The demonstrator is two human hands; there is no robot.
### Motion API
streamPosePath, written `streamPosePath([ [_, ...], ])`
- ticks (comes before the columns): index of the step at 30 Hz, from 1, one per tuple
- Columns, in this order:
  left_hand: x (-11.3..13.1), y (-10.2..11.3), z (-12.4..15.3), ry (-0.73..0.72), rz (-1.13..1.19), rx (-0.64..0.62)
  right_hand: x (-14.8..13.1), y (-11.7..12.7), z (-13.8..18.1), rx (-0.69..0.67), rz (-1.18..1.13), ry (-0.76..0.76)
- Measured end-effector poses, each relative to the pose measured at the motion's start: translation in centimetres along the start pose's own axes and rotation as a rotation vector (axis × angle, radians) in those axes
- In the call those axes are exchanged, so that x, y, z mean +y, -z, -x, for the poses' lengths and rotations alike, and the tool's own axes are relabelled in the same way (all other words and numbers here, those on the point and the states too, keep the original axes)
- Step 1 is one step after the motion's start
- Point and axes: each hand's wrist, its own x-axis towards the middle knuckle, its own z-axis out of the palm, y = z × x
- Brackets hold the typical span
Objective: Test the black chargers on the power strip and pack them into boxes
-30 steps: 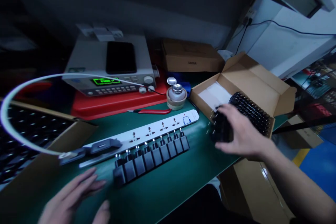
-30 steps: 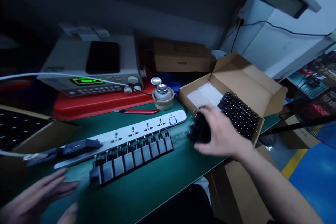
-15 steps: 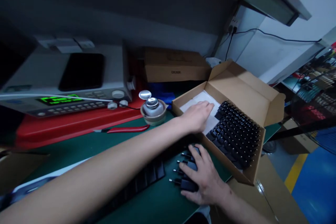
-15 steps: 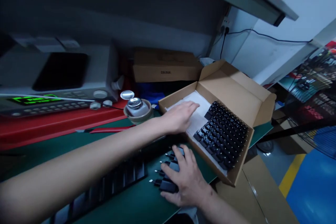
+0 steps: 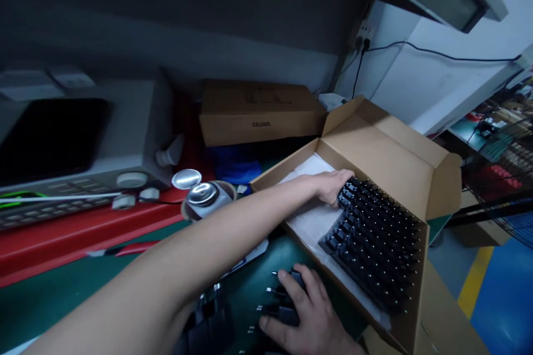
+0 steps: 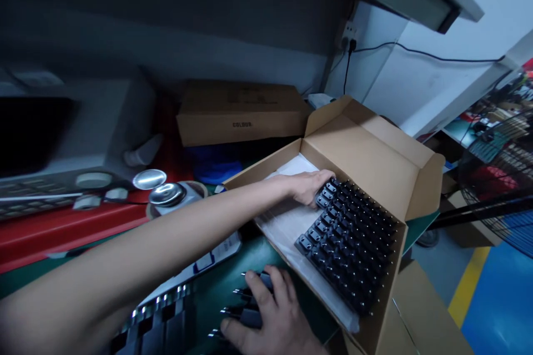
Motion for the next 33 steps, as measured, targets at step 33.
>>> streamPosePath([
  [33, 20.8, -19.2, 55.4, 1.353, -0.479, 0.721, -1.5, 8.2, -0.7, 0.062, 0.103, 0.488],
])
